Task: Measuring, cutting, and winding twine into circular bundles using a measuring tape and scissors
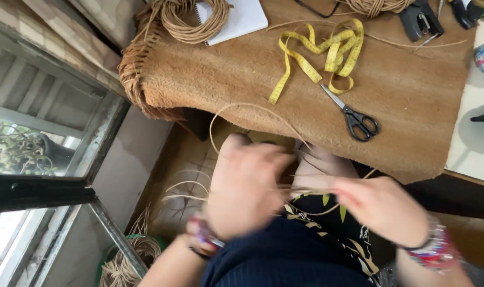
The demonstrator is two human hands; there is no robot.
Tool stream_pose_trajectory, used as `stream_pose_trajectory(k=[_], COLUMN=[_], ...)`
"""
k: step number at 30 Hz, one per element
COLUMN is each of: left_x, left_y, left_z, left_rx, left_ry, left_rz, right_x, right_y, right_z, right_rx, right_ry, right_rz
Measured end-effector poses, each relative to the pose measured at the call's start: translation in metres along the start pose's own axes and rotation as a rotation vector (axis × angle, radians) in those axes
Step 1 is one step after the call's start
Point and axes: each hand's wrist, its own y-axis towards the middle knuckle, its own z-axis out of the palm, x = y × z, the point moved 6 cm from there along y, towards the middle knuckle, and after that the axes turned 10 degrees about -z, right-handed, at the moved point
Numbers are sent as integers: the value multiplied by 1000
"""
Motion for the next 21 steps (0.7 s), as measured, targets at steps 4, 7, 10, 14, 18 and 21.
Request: stream_pose_trajectory(k=[4,7,10,14,18,21], left_x=[-46,-30,29,77,116,96], left_y=[-3,6,-9,-22,-29,-23], left_z=[25,-4,-19,-27,-14,2], left_rx=[101,-90,-203,-202,-69,87], left_ry=[-121,109,343,424,398,371], left_rz=[-14,-179,-269,-329,-521,-575], right_x=[48,11,-42,-83,-76,-53], right_y=[26,7,-39,-79,-76,-49], right_z=[-12,-28,-37,-40,-50,-32], right_rx=[-42,-18,31,64,76,78], right_ry=[70,70,-27,-116,-145,-181], right_rz=[-194,-61,156,335,433,348])
